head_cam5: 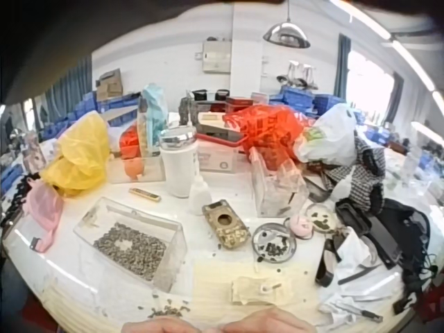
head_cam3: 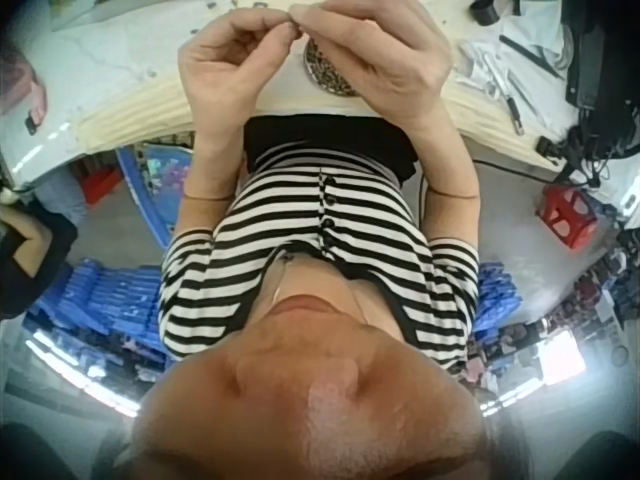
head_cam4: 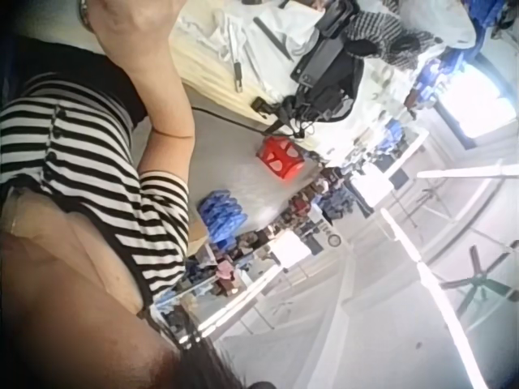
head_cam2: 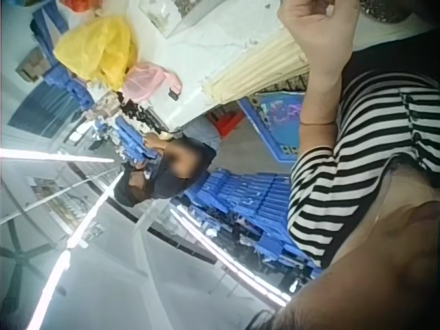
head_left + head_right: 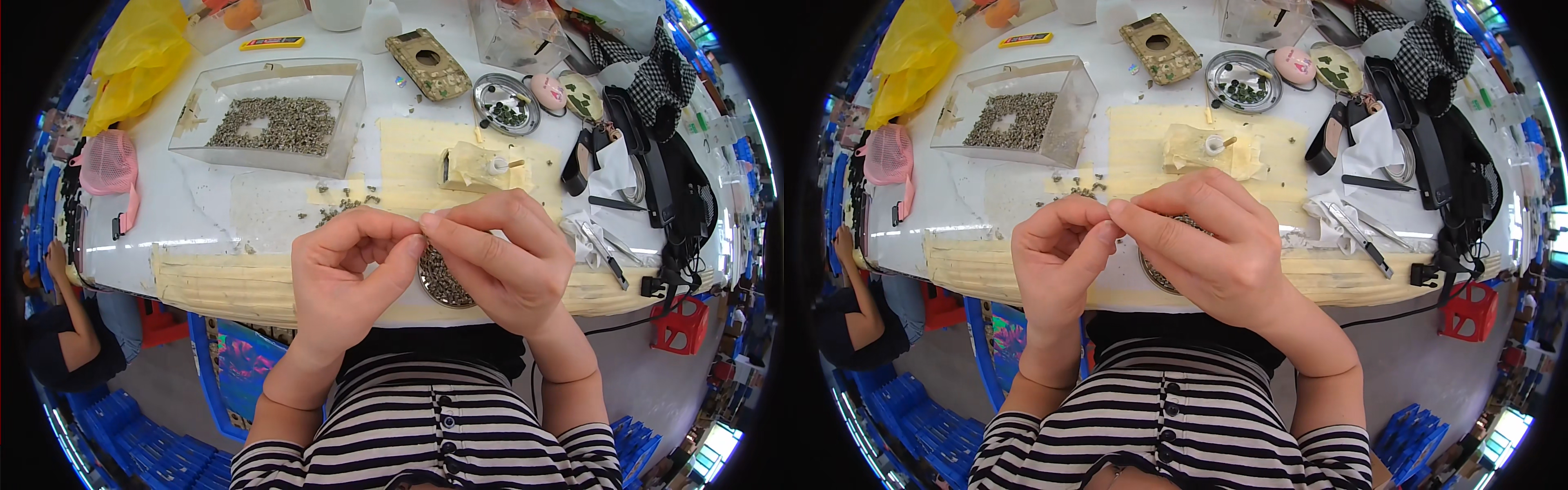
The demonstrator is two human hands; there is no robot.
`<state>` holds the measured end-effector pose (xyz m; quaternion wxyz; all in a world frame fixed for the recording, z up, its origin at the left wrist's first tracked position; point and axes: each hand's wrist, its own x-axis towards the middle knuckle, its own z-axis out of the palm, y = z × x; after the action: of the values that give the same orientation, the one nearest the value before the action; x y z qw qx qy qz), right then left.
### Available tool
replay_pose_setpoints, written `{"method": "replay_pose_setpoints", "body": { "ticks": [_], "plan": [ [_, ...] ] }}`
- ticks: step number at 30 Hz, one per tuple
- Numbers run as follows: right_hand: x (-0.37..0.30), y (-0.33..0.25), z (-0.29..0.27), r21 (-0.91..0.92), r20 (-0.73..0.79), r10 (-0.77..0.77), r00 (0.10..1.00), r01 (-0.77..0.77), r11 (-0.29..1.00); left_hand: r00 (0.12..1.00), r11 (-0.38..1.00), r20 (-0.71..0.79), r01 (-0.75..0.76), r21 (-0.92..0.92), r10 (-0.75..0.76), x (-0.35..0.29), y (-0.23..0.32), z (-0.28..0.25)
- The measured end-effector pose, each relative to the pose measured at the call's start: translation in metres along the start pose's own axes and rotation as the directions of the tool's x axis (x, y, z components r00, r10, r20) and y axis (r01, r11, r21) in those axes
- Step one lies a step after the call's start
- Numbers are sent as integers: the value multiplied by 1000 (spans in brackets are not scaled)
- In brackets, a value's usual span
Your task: Manually picking and placing small screws and components to assemble or sort toy parts at a factory workbench.
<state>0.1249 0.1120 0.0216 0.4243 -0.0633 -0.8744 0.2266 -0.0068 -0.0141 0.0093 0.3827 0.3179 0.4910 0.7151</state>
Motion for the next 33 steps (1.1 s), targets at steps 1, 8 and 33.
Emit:
{"method": "replay_pose_setpoints", "body": {
  "ticks": [1,8,33],
  "plan": [
    [0,0,0,0,0,0,1000,0,1000,1000,1000,-7,14,0,-14,-1,1,0],
    [-1,1,1,7,18,-13,1000,13,1000,997,996,10,82,-32,-82,-1,8,-1],
    [-1,-5,9,28,-74,103,992,-101,994,851,658,64,-448,605,521,3,-8,8]
  ]
}}
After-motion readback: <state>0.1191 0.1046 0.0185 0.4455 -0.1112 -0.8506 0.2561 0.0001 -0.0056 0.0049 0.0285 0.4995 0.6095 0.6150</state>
